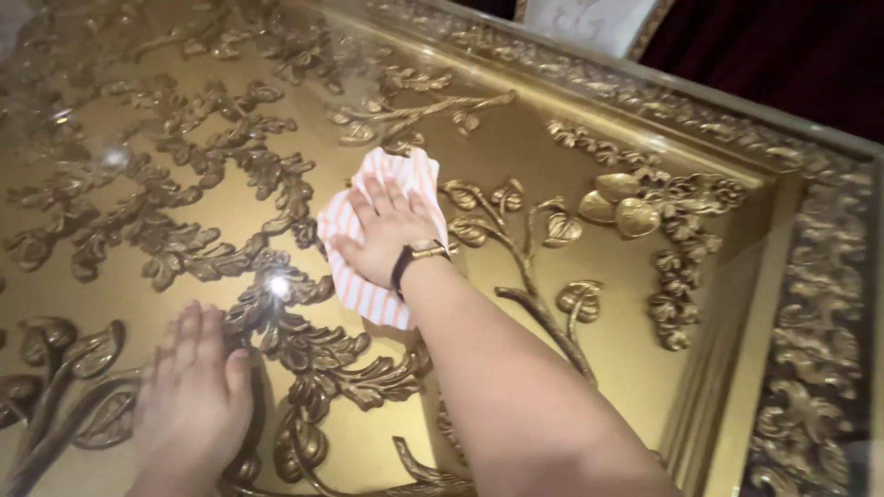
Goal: Wipe an ornate gold dining table with a cloth.
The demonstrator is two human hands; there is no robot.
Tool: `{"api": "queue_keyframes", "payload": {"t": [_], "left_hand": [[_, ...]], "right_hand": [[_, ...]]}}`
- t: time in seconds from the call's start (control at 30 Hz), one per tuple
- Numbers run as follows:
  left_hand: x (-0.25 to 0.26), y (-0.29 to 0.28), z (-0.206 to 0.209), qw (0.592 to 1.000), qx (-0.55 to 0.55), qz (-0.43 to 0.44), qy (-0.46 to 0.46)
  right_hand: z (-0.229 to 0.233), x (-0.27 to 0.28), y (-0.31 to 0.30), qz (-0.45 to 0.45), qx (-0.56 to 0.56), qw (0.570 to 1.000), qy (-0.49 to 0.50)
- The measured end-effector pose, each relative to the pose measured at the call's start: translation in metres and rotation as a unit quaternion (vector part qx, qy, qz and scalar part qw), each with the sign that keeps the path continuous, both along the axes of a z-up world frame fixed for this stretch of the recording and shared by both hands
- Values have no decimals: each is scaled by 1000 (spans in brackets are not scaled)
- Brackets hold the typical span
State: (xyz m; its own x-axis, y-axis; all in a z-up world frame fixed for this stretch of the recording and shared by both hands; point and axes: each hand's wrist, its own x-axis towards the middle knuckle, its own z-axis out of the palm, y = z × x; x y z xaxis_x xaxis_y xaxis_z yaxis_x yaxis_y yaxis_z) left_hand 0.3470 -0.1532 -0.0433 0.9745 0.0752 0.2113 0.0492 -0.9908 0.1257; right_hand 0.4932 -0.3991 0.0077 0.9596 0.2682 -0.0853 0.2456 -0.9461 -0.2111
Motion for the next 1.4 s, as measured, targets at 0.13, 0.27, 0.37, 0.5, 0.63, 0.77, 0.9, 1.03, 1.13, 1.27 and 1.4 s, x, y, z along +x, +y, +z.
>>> {"api": "queue_keyframes", "payload": {"t": [0.13,0.27,0.37,0.5,0.63,0.77,0.9,1.03,1.13,1.27,1.4], "left_hand": [[11,-53,4,999,20,-15,20],[6,-94,25,998,-8,-55,0],[-9,-102,36,998,-29,-59,3],[-36,-92,35,998,-15,-61,17],[-64,-83,21,998,1,-52,38],[-94,-89,20,998,19,-37,40],[-113,-104,16,995,40,-34,86],[-122,-123,15,993,44,-48,94],[-133,-135,18,992,41,-77,90],[-144,-151,23,990,61,-84,96],[-155,-157,26,990,67,-95,75]], "right_hand": [[-1,-22,-16,-25,12,1000,-8],[-4,-52,-16,-10,11,1000,-6],[2,-81,-10,22,3,1000,-2],[5,-121,1,71,-23,997,19],[-2,-170,1,97,20,995,-19],[-3,-217,-8,130,41,989,-62],[10,-239,-27,130,56,989,-34],[19,-232,-52,113,14,993,12],[22,-235,-78,80,-11,996,25],[25,-239,-113,28,2,1000,9],[26,-250,-126,-9,8,1000,3]]}}
